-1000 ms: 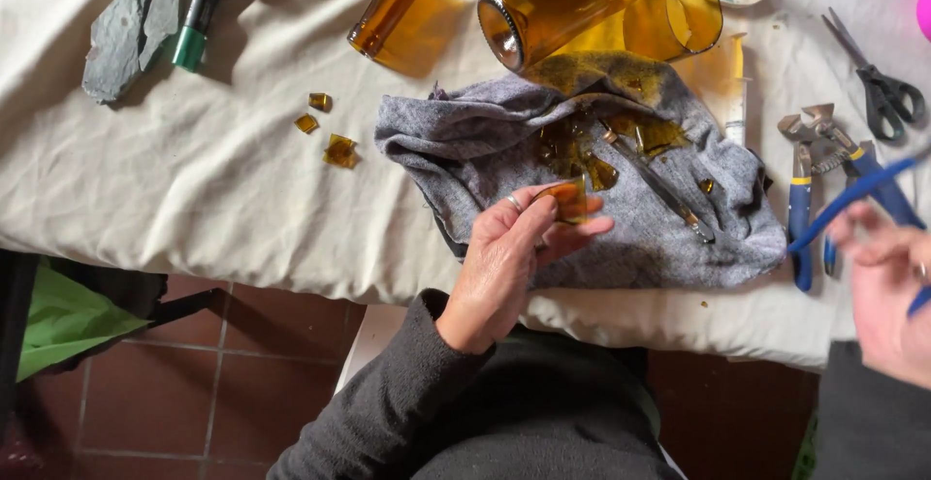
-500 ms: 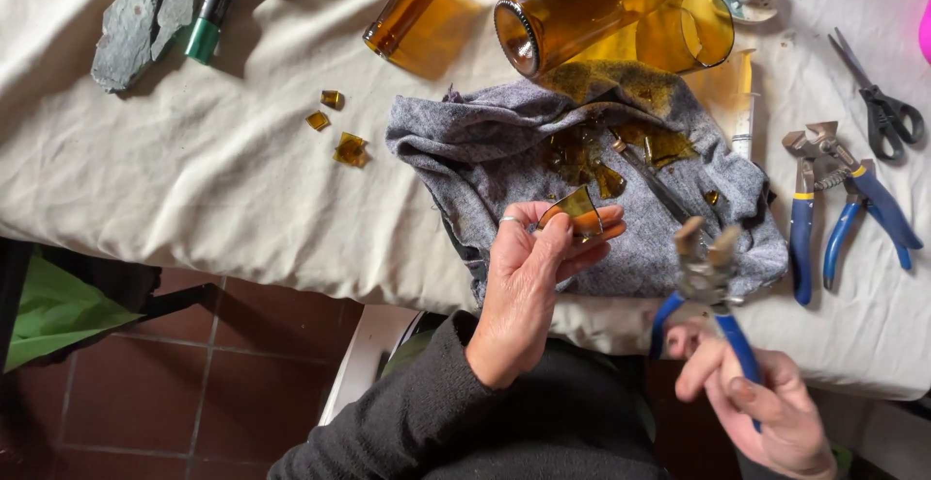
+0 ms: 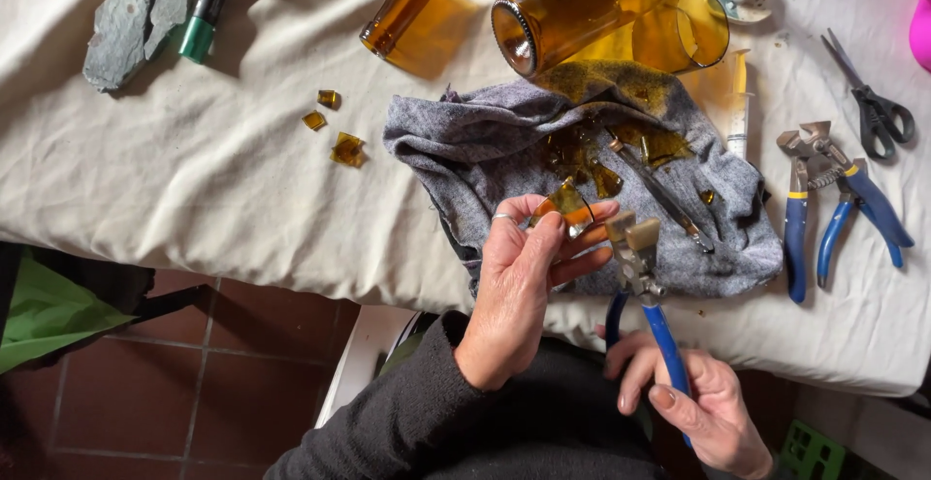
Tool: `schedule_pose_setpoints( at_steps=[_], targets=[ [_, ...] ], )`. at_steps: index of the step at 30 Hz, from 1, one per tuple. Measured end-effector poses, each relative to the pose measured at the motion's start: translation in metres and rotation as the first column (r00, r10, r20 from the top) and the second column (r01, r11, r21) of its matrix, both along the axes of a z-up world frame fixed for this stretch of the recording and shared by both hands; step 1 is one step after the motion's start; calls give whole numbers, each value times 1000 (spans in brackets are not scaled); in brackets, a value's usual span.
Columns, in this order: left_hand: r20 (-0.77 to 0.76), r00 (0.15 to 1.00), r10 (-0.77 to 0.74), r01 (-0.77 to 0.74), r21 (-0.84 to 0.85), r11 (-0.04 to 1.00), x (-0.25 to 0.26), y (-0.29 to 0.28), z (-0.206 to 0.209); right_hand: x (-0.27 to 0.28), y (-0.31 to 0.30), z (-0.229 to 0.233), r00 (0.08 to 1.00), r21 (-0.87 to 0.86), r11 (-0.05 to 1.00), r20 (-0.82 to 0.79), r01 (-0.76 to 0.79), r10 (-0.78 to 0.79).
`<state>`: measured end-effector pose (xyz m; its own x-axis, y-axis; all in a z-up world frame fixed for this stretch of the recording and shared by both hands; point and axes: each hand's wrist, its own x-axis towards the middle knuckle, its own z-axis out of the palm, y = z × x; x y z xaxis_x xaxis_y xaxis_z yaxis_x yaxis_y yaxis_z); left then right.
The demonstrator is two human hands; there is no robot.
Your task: Breaking and shaping brown glass bottle fragments using nippers and a glass cutter at a workbench.
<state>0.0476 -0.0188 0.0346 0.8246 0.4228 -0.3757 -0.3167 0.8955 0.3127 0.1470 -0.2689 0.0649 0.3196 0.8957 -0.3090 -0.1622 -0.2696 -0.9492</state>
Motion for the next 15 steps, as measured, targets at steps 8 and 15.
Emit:
schedule_pose_setpoints(
  at_steps=[8, 15],
  targets=[
    [11, 998, 68, -69, 218, 974, 4, -4, -7, 8, 22, 32, 954, -219, 966, 232, -138, 189],
    [-101, 992, 75, -35, 353, 935, 3, -7, 7, -2, 34, 34, 881, -330, 941, 420, -76, 218]
  ],
)
